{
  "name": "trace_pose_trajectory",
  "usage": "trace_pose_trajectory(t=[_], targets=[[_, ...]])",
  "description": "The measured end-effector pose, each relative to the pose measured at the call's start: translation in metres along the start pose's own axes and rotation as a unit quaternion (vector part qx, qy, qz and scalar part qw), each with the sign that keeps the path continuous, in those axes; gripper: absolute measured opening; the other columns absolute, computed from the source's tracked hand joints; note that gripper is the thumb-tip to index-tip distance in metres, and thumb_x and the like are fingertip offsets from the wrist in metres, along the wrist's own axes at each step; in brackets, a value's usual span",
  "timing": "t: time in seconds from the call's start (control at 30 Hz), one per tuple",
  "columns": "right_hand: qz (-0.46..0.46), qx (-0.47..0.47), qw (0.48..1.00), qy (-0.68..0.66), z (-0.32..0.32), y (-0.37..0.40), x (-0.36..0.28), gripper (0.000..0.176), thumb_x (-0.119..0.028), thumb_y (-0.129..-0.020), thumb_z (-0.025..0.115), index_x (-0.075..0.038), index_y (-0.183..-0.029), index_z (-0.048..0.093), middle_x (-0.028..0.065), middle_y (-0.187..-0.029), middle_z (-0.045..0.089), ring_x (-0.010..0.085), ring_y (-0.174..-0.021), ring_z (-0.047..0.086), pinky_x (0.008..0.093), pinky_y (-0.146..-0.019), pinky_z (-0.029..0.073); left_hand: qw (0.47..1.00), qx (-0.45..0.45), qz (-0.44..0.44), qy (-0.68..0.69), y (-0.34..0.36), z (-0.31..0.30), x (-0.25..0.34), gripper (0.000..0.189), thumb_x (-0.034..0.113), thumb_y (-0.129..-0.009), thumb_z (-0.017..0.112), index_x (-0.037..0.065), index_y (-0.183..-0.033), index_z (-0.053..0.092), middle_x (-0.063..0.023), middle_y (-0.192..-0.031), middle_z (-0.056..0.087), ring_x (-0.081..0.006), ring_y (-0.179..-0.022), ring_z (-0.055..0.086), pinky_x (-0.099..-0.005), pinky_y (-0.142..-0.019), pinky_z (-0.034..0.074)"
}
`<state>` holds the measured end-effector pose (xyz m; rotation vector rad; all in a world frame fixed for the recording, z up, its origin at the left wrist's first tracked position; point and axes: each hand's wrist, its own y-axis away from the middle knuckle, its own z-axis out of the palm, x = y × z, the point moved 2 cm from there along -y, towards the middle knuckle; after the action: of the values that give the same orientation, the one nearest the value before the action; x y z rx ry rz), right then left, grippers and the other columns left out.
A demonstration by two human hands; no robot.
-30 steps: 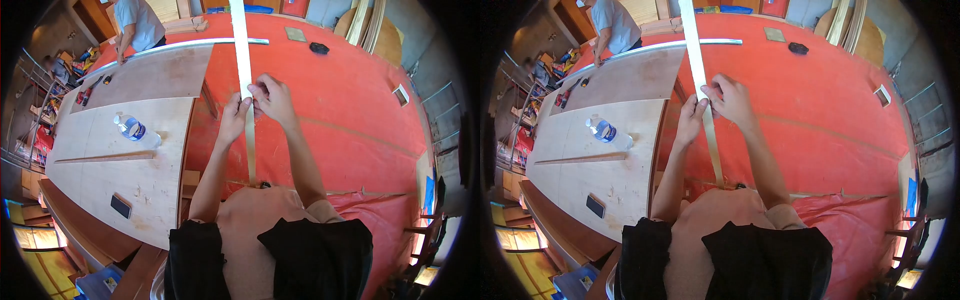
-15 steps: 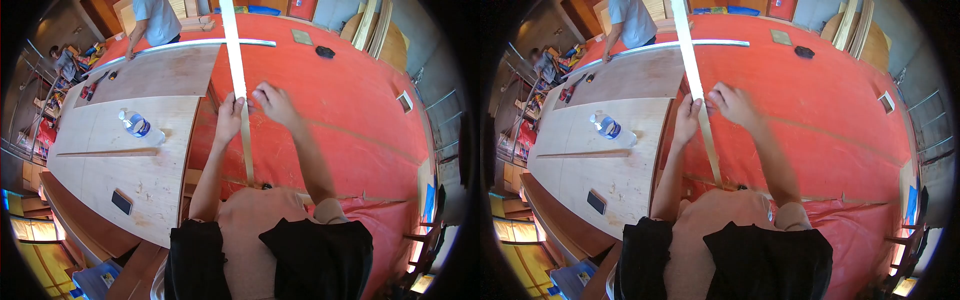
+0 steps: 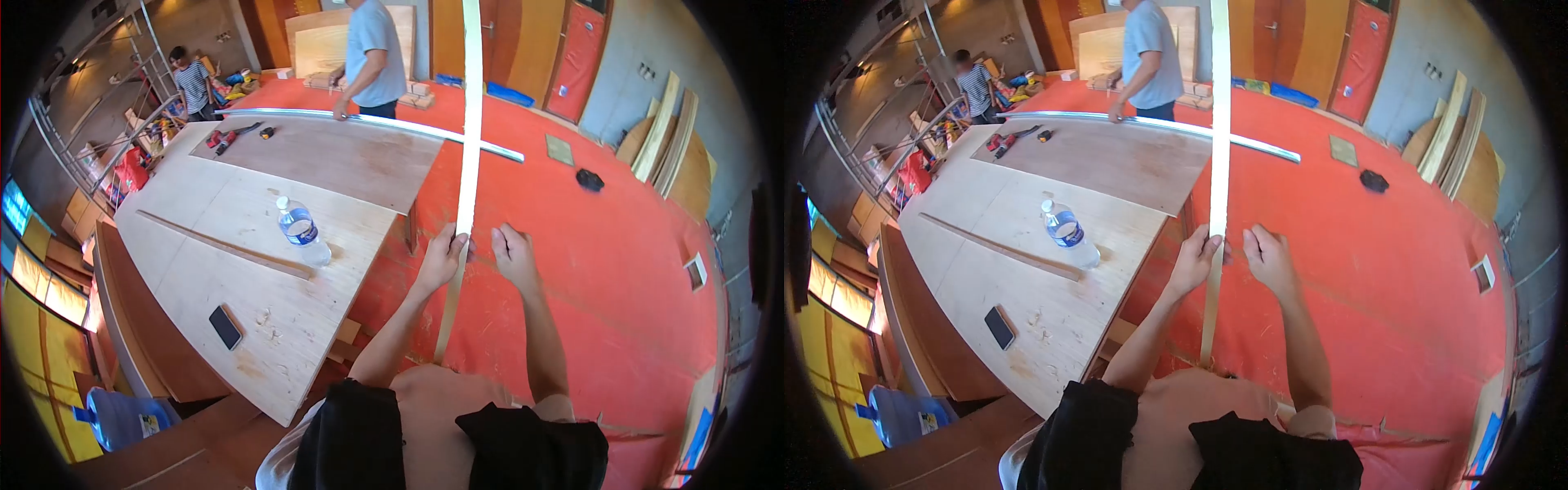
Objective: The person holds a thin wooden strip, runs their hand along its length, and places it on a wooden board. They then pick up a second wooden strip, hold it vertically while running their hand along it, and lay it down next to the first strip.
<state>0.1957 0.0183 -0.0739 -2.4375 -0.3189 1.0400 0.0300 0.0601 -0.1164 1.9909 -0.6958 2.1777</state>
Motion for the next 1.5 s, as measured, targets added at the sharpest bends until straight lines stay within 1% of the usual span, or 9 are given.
trace_pose_trajectory(t=[0.17, 0.57, 0.77, 1.1, 1.17, 1.27, 1.3, 1.4, 1.5], targets=[[0.013, -0.027, 0.995, -0.099, 0.016, -0.009, -0.009, 0.027, -0.017, -0.098, 0.056, -0.001, -0.078, 0.047, 0.0174, -0.065, 0.053, 0.0329, -0.052, 0.052, 0.0419, -0.050, 0.041, 0.997, -0.025, 0.061, -0.036, 0.005, 0.004, 0.007, 0.018, 0.012, -0.103, 0.048, -0.001, -0.112, 0.054, -0.0105, -0.088, 0.066, -0.0167, -0.080, 0.067, -0.0324, -0.071, 0.054], [0.030, -0.029, 0.998, -0.046, 0.018, -0.011, -0.023, 0.028, -0.019, -0.100, 0.052, 0.000, -0.079, 0.050, 0.0202, -0.064, 0.057, 0.0389, -0.056, 0.058, 0.0449, -0.051, 0.044, 0.996, 0.007, 0.075, -0.042, 0.012, 0.007, 0.013, 0.017, 0.011, -0.101, 0.051, -0.002, -0.110, 0.055, -0.0129, -0.083, 0.065, -0.0183, -0.075, 0.065, -0.0332, -0.068, 0.052], [-0.008, 0.054, 0.998, 0.018, 0.020, 0.000, -0.023, 0.025, -0.017, -0.098, 0.054, 0.000, -0.080, 0.050, 0.0204, -0.064, 0.057, 0.0409, -0.055, 0.056, 0.0463, -0.051, 0.043, 0.991, 0.034, 0.080, -0.104, 0.016, 0.015, 0.014, 0.011, 0.009, -0.099, 0.053, -0.001, -0.104, 0.054, -0.0160, -0.077, 0.062, -0.0232, -0.067, 0.063, -0.0351, -0.062, 0.048], [0.112, 0.011, 0.965, -0.238, 0.008, 0.006, -0.018, 0.029, -0.017, -0.101, 0.049, -0.002, -0.076, 0.050, -0.0007, -0.058, 0.049, 0.0060, -0.051, 0.052, 0.0269, -0.044, 0.043, 0.995, 0.009, 0.080, -0.056, 0.023, 0.028, 0.022, 0.012, 0.009, -0.101, 0.049, -0.002, -0.104, 0.053, -0.0128, -0.077, 0.067, -0.0194, -0.070, 0.071, -0.0325, -0.060, 0.054], [0.137, 0.020, 0.942, -0.305, 0.009, 0.009, -0.015, 0.028, -0.017, -0.101, 0.049, -0.003, -0.077, 0.051, -0.0025, -0.058, 0.044, 0.0048, -0.048, 0.043, 0.0260, -0.041, 0.034, 0.993, 0.012, 0.094, -0.074, 0.024, 0.033, 0.016, 0.013, 0.010, -0.101, 0.049, -0.002, -0.103, 0.053, -0.0110, -0.076, 0.067, -0.0178, -0.070, 0.070, -0.0319, -0.060, 0.055], [0.053, 0.117, 0.898, -0.420, -0.031, 0.019, -0.032, 0.028, -0.017, -0.101, 0.050, -0.005, -0.075, 0.048, -0.0046, -0.057, 0.037, 0.0053, -0.048, 0.036, 0.0260, -0.041, 0.029, 0.976, 0.108, 0.127, -0.139, 0.009, 0.010, -0.001, 0.014, 0.011, -0.102, 0.048, -0.002, -0.100, 0.053, -0.0093, -0.075, 0.066, -0.0163, -0.070, 0.069, -0.0315, -0.061, 0.055], [0.009, 0.158, 0.875, -0.458, -0.053, 0.022, -0.046, 0.028, -0.016, -0.100, 0.051, -0.006, -0.075, 0.047, -0.0052, -0.057, 0.035, 0.0056, -0.048, 0.034, 0.0262, -0.042, 0.028, 0.988, 0.096, 0.070, -0.093, -0.001, -0.011, -0.014, 0.014, 0.011, -0.102, 0.047, -0.002, -0.100, 0.053, -0.0092, -0.075, 0.066, -0.0159, -0.070, 0.069, -0.0318, -0.061, 0.056], [-0.004, 0.135, 0.913, -0.384, -0.094, 0.012, -0.067, 0.024, -0.016, -0.099, 0.053, -0.004, -0.078, 0.050, -0.0060, -0.060, 0.033, 0.0071, -0.051, 0.036, 0.0274, -0.045, 0.031, 0.996, 0.063, 0.021, -0.061, -0.010, -0.020, -0.015, 0.015, 0.011, -0.103, 0.046, -0.002, -0.099, 0.053, -0.0095, -0.075, 0.065, -0.0163, -0.070, 0.069, -0.0322, -0.061, 0.056], [0.078, 0.035, 0.980, -0.180, -0.051, 0.001, -0.028, 0.015, -0.015, -0.097, 0.056, -0.002, -0.090, 0.056, -0.0016, -0.063, 0.047, 0.0098, -0.056, 0.046, 0.0296, -0.051, 0.038, 0.993, 0.054, 0.032, -0.098, -0.004, -0.003, -0.002, 0.016, 0.011, -0.103, 0.046, -0.003, -0.099, 0.053, -0.0113, -0.079, 0.067, -0.0192, -0.070, 0.070, -0.0326, -0.064, 0.056]])
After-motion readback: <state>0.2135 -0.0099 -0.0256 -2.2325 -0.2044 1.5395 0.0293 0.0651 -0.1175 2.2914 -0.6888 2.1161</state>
